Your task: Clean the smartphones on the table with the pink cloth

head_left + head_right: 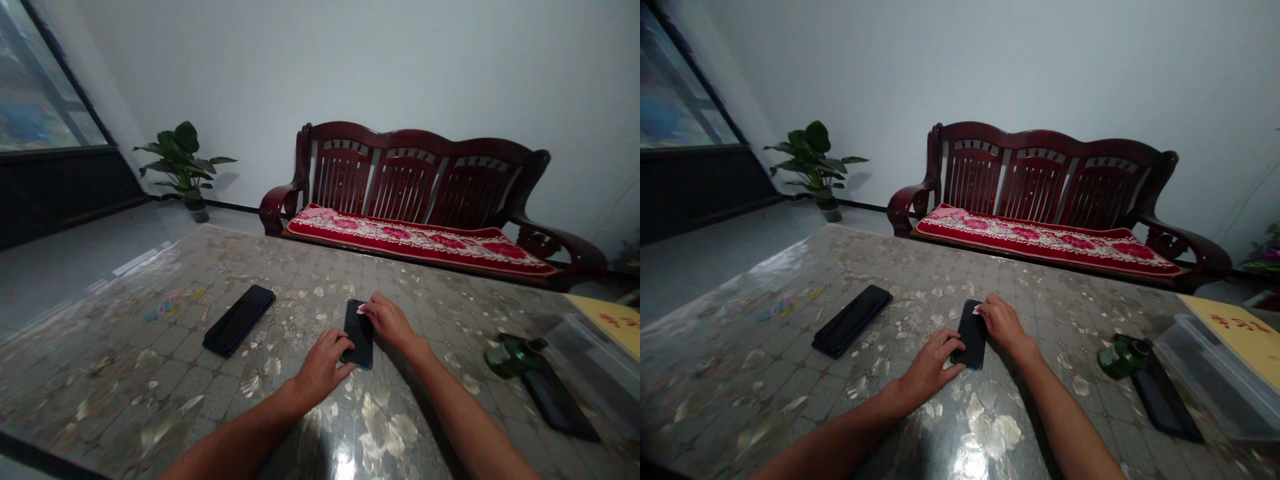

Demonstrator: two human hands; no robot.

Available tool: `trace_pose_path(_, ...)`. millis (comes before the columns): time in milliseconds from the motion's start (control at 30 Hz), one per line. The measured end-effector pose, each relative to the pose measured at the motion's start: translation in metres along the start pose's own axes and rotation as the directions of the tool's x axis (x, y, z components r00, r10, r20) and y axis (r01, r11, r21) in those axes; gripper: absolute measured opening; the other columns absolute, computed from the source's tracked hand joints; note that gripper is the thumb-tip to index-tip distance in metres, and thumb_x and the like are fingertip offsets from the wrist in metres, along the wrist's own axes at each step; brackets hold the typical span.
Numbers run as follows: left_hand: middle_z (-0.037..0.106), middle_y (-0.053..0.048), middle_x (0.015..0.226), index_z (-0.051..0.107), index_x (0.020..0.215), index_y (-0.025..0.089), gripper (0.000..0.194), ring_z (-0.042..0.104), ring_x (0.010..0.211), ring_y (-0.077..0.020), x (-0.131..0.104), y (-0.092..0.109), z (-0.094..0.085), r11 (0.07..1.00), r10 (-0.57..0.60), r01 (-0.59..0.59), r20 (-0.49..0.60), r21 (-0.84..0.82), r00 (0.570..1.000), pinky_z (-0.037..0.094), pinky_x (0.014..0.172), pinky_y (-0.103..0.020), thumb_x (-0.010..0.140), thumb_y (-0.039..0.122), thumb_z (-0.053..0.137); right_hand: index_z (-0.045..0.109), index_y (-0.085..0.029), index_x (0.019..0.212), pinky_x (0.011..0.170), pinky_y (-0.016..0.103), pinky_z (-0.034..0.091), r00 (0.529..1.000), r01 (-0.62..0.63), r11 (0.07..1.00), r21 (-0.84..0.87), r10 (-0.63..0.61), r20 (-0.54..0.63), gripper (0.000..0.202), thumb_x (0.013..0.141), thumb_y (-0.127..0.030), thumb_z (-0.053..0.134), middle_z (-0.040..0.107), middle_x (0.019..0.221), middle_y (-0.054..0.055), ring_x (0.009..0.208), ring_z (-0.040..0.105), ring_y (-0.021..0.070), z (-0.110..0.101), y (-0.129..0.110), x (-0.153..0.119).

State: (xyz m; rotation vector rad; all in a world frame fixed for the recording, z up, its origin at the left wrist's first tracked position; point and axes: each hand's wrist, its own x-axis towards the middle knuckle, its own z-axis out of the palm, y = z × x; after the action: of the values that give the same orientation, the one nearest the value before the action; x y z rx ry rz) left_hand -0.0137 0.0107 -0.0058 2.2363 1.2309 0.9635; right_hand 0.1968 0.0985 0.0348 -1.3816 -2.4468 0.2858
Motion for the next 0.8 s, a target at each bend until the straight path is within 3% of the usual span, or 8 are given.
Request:
trace_pose_path(133,0.061,-0.006,0.11,0.064,0.1,0.022,0.03,0.058,0.106,-0.0247,0.0,0.0,0.0,1.0,-0.002,0.002,0.002,0.006,1.0,0.05,0.093,-0.038,0.075,0.008,0.074,0.075,-0.022,0.107,0.079,0.023,0.044,0.995,-0.082,0.996,-0.028,0.08,-0.056,0.026,0.099,-0.02,0.05,0.061,0.094,0.005,0.09,0.061,0.0159,0.002,0.005,0.004)
trace_pose_path(367,0.061,-0.006,0.11,0.064,0.1,0.022,0.031,0.058,0.106,-0.0247,0.0,0.002,-0.002,1.0,-0.006,0.006,0.008,0.006,1.0,0.05,0.093,-0.038,0.075,0.008,0.075,0.076,-0.024,0.103,0.079,0.022,0.043,0.997,0.047,0.997,0.056,-0.051,0.062,0.026,0.094,-0.013,0.053,0.064,0.094,0.003,0.09,0.061,0.0147,-0.005,0.005,-0.007)
trace_pose_path(567,0.061,-0.007,0.111,0.064,0.101,0.021,0.033,0.058,0.108,-0.0257,0.0,0.001,-0.002,1.0,-0.006,0.006,0.011,0.006,1.0,0.049,0.094,-0.039,0.074,0.006,0.076,0.075,-0.021,0.107,0.079,0.024,0.043,0.993,-0.105,0.994,-0.028,0.103,-0.063,0.026,0.098,-0.019,0.05,0.063,0.096,0.005,0.09,0.061,0.0165,-0.001,0.01,-0.001)
trace_pose_path(800,0.061,-0.007,0.111,0.064,0.1,0.021,0.033,0.058,0.107,-0.0254,-0.001,-0.001,0.0,1.0,0.003,-0.003,0.008,-0.001,1.0,0.05,0.093,-0.038,0.074,0.006,0.076,0.075,-0.022,0.102,0.075,0.023,0.042,0.994,0.095,0.992,0.08,-0.098,0.036,0.024,0.094,-0.015,0.053,0.062,0.092,0.003,0.085,0.06,0.0151,-0.004,0.012,-0.014)
